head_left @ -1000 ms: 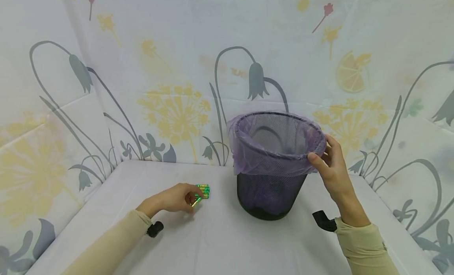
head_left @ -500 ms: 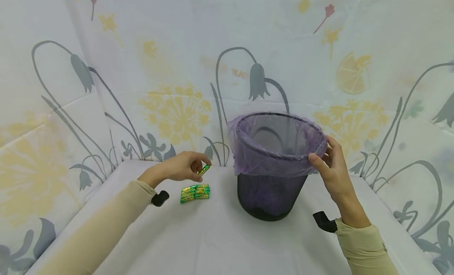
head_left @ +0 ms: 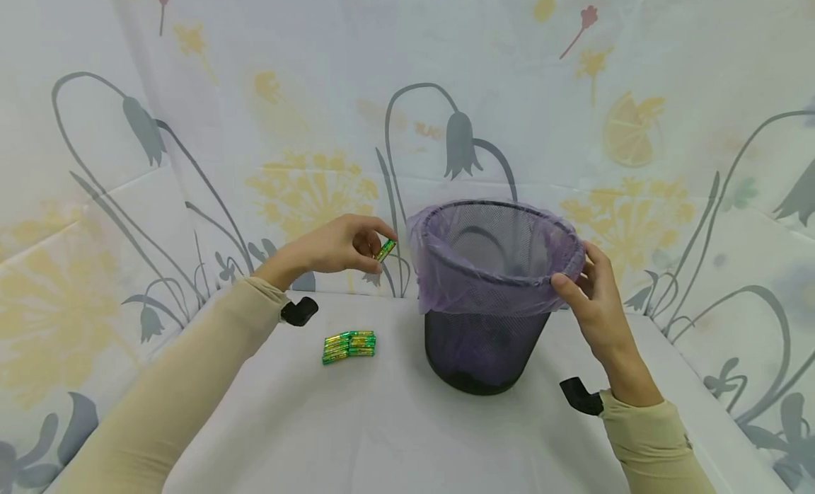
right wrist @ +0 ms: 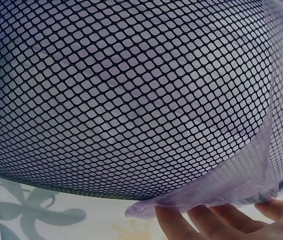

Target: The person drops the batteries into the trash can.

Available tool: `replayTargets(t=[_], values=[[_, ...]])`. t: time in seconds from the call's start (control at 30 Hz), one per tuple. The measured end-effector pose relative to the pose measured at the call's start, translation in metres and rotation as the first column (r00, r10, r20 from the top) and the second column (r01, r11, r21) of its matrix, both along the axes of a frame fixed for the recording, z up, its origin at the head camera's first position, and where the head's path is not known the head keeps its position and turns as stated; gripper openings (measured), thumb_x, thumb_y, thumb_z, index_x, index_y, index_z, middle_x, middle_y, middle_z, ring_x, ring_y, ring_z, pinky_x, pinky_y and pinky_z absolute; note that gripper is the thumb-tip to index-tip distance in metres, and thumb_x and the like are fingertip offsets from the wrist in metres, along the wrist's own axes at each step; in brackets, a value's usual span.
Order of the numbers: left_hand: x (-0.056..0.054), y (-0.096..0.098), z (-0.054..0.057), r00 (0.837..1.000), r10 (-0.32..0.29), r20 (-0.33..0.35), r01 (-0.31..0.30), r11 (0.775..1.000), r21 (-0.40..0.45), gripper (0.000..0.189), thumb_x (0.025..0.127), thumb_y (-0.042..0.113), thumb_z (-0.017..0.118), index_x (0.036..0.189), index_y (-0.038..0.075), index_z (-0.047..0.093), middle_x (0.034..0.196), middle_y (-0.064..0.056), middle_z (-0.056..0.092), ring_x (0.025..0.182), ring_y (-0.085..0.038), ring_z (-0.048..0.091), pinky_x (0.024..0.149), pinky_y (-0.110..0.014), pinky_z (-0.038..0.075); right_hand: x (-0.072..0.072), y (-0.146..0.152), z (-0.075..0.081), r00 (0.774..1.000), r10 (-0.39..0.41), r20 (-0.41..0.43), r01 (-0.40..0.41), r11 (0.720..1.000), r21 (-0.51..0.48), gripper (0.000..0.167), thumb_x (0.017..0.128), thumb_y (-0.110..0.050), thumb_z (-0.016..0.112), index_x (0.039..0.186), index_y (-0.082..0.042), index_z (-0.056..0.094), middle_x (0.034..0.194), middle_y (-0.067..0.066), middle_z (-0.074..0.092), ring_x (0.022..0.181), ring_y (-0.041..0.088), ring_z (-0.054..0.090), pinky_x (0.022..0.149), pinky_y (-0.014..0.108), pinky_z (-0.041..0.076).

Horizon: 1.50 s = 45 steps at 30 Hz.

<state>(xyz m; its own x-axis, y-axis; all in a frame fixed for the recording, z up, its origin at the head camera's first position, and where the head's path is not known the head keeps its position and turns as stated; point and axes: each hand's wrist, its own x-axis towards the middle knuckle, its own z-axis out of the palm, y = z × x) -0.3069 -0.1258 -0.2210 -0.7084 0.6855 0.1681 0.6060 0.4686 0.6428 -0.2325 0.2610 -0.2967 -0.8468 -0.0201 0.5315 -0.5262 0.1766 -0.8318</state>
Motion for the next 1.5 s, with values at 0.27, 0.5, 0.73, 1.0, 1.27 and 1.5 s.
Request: replayTargets(t=[0.27,0.5,0.73,1.0,1.27,1.5], values=[[-0.001,0.020,0.033,1.000,-0.022,0.012,0.021,0.996,0.082,0.049,0.082,0.006,0.074,0.128,0.006,0.056,0.090,-0.011,0.061,0.078,-0.024,0.060,0.074,-0.033,0.050,0.001,0.001,0.001,1.000,0.005,0.008,-0.005,1.000,-0.007,0.068,0.093,-0.015,0.057,0.151,-0.016,0.019,0.141,0.025,0.030,0.122,0.033,0.038,0.089,0.016,0.038],[-0.001,0.049,0.057,0.999,-0.032,-0.016,0.033,0.995,0.094,0.045,0.082,0.008,0.073,0.124,0.015,0.059,0.093,-0.011,0.061,0.082,-0.023,0.062,0.077,-0.034,0.050,0.004,0.003,0.001,1.000,0.011,0.019,-0.010,1.000,-0.011,0.068,0.094,-0.015,0.056,0.151,-0.017,0.018,0.142,0.024,0.029,0.121,0.031,0.039,0.088,0.016,0.039],[-0.002,0.082,0.069,0.998,-0.056,-0.007,0.056,0.996,0.070,0.043,0.082,0.011,0.074,0.122,0.020,0.059,0.098,-0.010,0.059,0.085,-0.021,0.064,0.077,-0.034,0.050,0.005,0.004,0.001,1.000,0.015,0.023,-0.015,1.000,-0.020,0.068,0.094,-0.014,0.056,0.151,-0.017,0.018,0.142,0.025,0.028,0.122,0.033,0.038,0.088,0.016,0.039],[-0.006,0.115,0.069,0.993,-0.115,0.006,0.114,0.990,0.088,0.046,0.081,0.011,0.075,0.124,0.018,0.059,0.100,-0.011,0.060,0.089,-0.021,0.063,0.076,-0.034,0.051,0.004,0.003,0.001,1.000,0.010,0.010,-0.010,1.000,-0.018,0.068,0.093,-0.013,0.056,0.150,-0.016,0.020,0.141,0.025,0.029,0.122,0.034,0.037,0.088,0.016,0.039],[-0.015,0.138,0.059,0.991,-0.129,0.016,0.128,0.989,0.070,0.047,0.082,0.008,0.075,0.126,0.014,0.059,0.100,-0.012,0.059,0.088,-0.021,0.063,0.074,-0.030,0.052,0.005,0.001,0.002,1.000,0.001,0.019,-0.001,1.000,0.004,0.069,0.093,-0.015,0.056,0.151,-0.017,0.018,0.143,0.025,0.028,0.123,0.033,0.037,0.089,0.015,0.038],[-0.021,0.148,0.046,0.991,-0.110,0.078,0.107,0.994,0.039,0.048,0.082,0.008,0.074,0.127,0.014,0.058,0.093,-0.010,0.061,0.081,-0.023,0.062,0.072,-0.030,0.051,0.003,-0.002,0.004,1.000,0.010,0.020,-0.010,1.000,0.002,0.068,0.093,-0.015,0.056,0.151,-0.017,0.019,0.143,0.025,0.029,0.121,0.024,0.040,0.088,0.016,0.038]])
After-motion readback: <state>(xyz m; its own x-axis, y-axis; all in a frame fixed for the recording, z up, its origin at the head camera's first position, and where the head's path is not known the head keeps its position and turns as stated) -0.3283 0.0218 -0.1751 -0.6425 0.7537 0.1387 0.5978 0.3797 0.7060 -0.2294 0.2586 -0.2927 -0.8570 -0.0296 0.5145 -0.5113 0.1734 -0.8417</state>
